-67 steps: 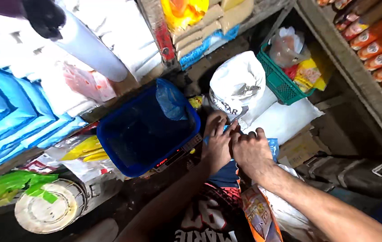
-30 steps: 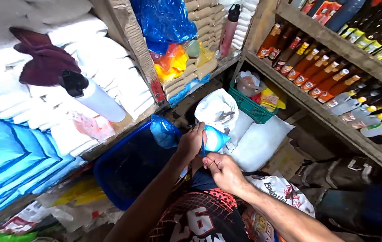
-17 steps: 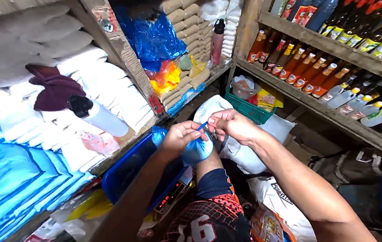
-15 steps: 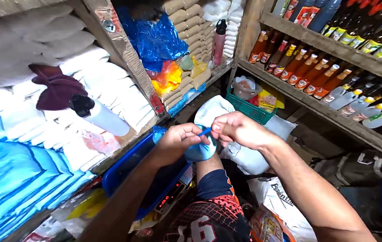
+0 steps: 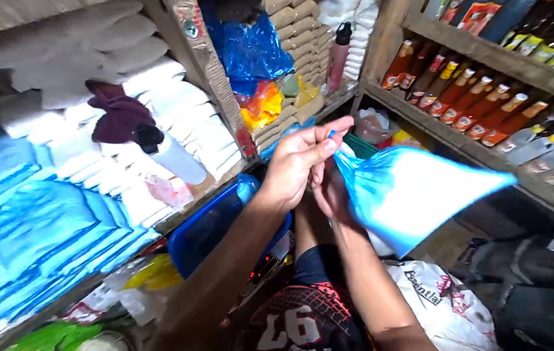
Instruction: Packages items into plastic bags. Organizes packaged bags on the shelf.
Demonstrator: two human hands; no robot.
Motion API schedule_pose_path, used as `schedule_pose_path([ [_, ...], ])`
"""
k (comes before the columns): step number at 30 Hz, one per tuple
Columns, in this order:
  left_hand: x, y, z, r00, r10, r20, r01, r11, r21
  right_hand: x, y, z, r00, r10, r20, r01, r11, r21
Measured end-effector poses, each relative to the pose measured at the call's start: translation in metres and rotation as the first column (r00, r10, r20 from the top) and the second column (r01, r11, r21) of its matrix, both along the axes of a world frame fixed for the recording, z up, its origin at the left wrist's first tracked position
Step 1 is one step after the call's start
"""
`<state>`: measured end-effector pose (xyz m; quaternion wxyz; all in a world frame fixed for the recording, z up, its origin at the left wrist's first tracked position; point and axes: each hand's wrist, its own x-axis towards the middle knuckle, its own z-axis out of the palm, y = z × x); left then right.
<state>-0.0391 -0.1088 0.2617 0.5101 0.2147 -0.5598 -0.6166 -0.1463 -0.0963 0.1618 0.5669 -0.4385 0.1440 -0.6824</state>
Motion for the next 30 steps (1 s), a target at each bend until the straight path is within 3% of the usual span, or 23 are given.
schedule_pose_path([
  [3,0.008,0.013,-0.033,0.997,0.041,0.058,-0.044,0.998,0.045,0.011,0.026,-0.013,0.998,0.016,0.058,-0.023,0.991,0.130],
  [6,0.000,0.013,-0.059,0.938,0.133,0.319,-0.108,0.990,-0.092,0.001,0.040,-0.034,0.988,0.031,0.154,-0.070,0.966,0.250],
  [8,-0.005,0.013,-0.077,0.865,0.227,0.448,-0.163,0.971,-0.175,-0.011,0.045,-0.053,0.997,-0.020,0.074,-0.006,0.942,0.335],
  [11,0.000,0.014,-0.108,0.744,0.300,0.597,-0.237,0.954,-0.183,-0.027,0.043,-0.076,0.980,-0.031,-0.199,0.098,0.938,0.334],
  [18,0.037,0.025,-0.158,0.830,0.263,0.492,-0.250,0.964,-0.094,-0.046,0.041,-0.074,0.839,0.107,-0.534,-0.021,0.986,0.165],
  [23,0.027,0.036,-0.188,0.828,0.238,0.508,-0.159,0.968,-0.195,-0.070,0.050,-0.074,0.756,0.170,-0.632,-0.011,0.969,0.248],
  [27,0.014,0.027,-0.197,0.849,0.183,0.496,-0.071,0.969,-0.237,-0.079,0.053,-0.085,0.751,0.081,-0.655,0.080,0.974,0.212],
  [30,0.011,0.018,-0.198,0.855,0.111,0.506,-0.002,0.977,-0.211,-0.093,0.050,-0.095,0.622,-0.022,-0.783,0.161,0.982,0.100],
])
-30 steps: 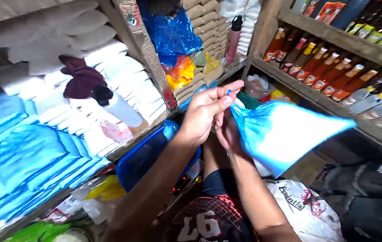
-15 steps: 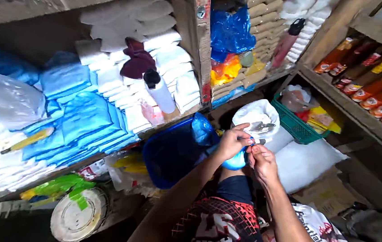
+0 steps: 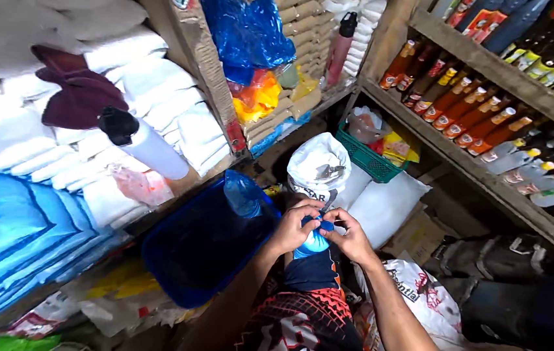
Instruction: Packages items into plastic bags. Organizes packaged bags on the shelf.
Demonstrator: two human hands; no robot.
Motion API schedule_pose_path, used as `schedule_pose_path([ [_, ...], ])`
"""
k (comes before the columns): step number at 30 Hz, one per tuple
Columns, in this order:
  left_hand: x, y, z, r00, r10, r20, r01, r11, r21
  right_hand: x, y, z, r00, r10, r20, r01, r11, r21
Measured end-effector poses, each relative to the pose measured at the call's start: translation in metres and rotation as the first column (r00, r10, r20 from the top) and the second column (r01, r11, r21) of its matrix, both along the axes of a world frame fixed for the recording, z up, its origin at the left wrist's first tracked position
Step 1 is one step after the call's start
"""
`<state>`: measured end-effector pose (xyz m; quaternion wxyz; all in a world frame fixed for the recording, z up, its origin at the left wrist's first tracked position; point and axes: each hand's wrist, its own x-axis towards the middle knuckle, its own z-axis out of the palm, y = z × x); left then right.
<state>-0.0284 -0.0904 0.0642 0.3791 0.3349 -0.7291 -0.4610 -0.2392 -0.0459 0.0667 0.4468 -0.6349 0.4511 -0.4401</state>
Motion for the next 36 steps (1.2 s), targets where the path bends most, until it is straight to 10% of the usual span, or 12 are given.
schedule_pose_path([
  [13,0.014,-0.015,0.006,0.959,-0.177,0.221,0.170,0.984,0.051,0.014,0.001,-0.019,0.951,-0.038,0.308,0.075,0.991,-0.111],
  [25,0.011,-0.006,0.001,0.989,-0.039,0.143,0.030,0.997,0.066,0.047,-0.002,-0.019,0.918,-0.166,0.360,0.240,0.956,-0.171],
  [36,0.005,0.003,0.006,0.972,0.134,0.191,-0.162,0.977,0.139,0.029,-0.001,-0.006,0.942,-0.250,-0.226,0.189,0.947,-0.260],
])
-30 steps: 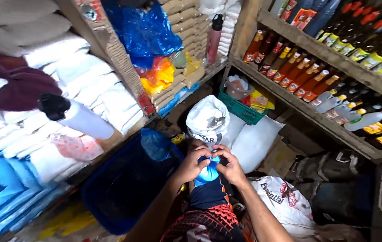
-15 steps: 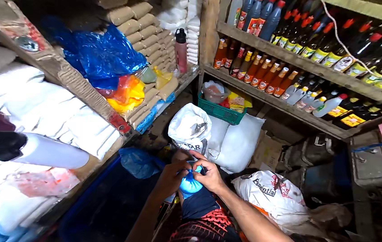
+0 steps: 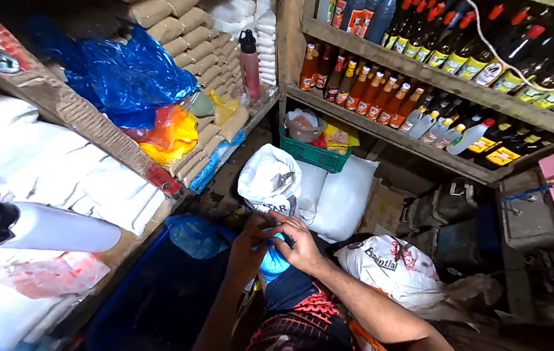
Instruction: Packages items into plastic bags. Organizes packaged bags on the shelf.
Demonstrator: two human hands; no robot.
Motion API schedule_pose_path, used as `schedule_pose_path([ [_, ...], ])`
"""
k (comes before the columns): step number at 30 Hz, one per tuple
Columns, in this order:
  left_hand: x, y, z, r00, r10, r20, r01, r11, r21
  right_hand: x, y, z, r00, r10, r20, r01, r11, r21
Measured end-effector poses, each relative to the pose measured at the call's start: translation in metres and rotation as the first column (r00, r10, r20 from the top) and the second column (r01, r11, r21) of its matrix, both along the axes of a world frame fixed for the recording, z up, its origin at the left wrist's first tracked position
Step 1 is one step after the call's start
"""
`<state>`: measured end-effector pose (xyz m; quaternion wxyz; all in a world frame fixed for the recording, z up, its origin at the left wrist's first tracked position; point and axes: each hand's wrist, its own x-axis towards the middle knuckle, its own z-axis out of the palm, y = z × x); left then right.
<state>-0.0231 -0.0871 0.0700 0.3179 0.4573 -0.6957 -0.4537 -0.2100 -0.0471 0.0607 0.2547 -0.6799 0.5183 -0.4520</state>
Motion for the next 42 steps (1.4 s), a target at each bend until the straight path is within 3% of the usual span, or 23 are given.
schedule_pose_path([
  [4,0.009,-0.002,-0.002,0.998,-0.030,0.053,0.029,0.999,0.013,-0.001,0.001,0.006,0.987,0.027,-0.161,-0.012,0.995,0.095],
  [8,0.013,-0.002,-0.009,0.997,-0.070,-0.036,0.070,0.998,0.003,0.008,-0.001,0.007,0.978,-0.014,-0.208,0.033,0.995,0.090],
  [16,0.015,-0.003,-0.007,0.973,-0.163,-0.166,0.177,0.981,0.076,-0.002,-0.015,0.018,0.879,-0.063,-0.473,-0.057,0.971,-0.234],
  [20,0.010,-0.003,-0.006,0.971,-0.139,-0.193,0.151,0.987,0.051,-0.007,-0.025,0.025,0.859,-0.071,-0.507,-0.091,0.953,-0.288],
  [23,0.003,0.000,-0.002,0.957,-0.082,-0.278,0.104,0.992,0.066,-0.008,-0.026,0.018,0.937,-0.045,-0.345,-0.025,0.980,-0.195],
  [26,0.010,0.005,0.019,0.919,0.009,-0.395,0.045,0.991,0.129,-0.019,-0.017,0.008,0.989,0.104,0.101,-0.107,0.994,0.024],
  [29,0.027,0.002,0.058,0.837,0.041,-0.546,0.024,0.993,0.112,-0.021,0.007,-0.017,0.814,0.051,0.579,-0.252,0.929,0.272],
  [32,0.045,-0.004,0.093,0.741,0.014,-0.672,0.059,0.995,0.086,-0.002,0.035,-0.026,0.511,0.104,0.853,-0.516,0.831,0.207],
  [33,0.050,-0.006,0.101,0.731,0.008,-0.683,0.058,0.996,0.074,0.007,0.042,-0.021,0.458,0.118,0.881,-0.551,0.816,0.177],
  [37,0.059,-0.012,0.115,0.750,0.066,-0.659,-0.027,0.997,0.069,0.039,0.042,0.013,0.499,0.195,0.844,-0.500,0.861,0.097],
  [39,0.064,-0.018,0.114,0.708,0.121,-0.696,-0.078,0.993,0.093,0.048,0.034,0.025,0.486,0.221,0.846,-0.455,0.890,0.029],
  [42,0.068,-0.020,0.114,0.632,0.219,-0.743,-0.168,0.975,0.145,0.055,0.031,0.047,0.502,0.157,0.851,-0.420,0.904,0.081],
])
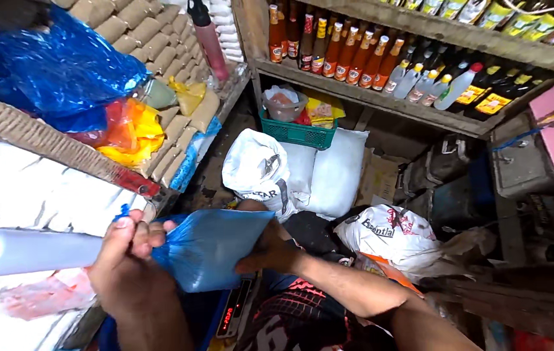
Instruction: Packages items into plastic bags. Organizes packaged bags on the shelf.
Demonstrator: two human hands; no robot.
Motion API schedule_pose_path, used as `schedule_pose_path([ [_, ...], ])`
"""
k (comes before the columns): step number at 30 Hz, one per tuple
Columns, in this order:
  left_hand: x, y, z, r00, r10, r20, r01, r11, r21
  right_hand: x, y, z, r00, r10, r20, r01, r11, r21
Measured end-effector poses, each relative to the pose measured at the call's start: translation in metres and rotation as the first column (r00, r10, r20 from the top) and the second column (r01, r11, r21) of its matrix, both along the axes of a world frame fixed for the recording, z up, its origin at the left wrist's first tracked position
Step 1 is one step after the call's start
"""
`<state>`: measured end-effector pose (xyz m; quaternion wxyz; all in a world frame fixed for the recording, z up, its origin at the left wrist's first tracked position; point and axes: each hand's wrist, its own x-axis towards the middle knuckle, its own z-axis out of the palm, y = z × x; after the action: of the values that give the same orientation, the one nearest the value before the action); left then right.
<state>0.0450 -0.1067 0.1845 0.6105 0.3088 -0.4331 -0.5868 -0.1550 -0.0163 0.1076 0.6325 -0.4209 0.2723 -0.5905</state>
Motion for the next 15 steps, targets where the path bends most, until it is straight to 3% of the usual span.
schedule_pose_path([
  [4,0.001,0.006,0.009,0.997,0.080,0.013,-0.080,0.996,0.038,0.008,-0.005,0.012,0.995,0.000,0.097,-0.014,0.988,0.153],
  [8,0.027,0.007,-0.011,0.970,-0.056,0.237,0.104,0.975,-0.198,0.011,-0.016,0.018,0.973,0.009,0.230,-0.077,0.955,0.285],
  [10,0.034,0.022,-0.033,0.946,-0.067,0.316,0.142,0.965,-0.221,0.013,-0.023,0.026,0.968,0.003,0.251,-0.077,0.955,0.285],
  [12,0.023,0.049,-0.052,0.950,-0.033,0.310,0.082,0.986,-0.147,0.017,-0.030,0.035,0.968,-0.005,0.251,-0.062,0.965,0.257],
  [15,-0.006,0.066,-0.058,0.949,0.146,0.279,-0.128,0.988,-0.081,0.027,-0.036,0.046,0.976,-0.051,0.213,-0.006,0.966,0.258],
])
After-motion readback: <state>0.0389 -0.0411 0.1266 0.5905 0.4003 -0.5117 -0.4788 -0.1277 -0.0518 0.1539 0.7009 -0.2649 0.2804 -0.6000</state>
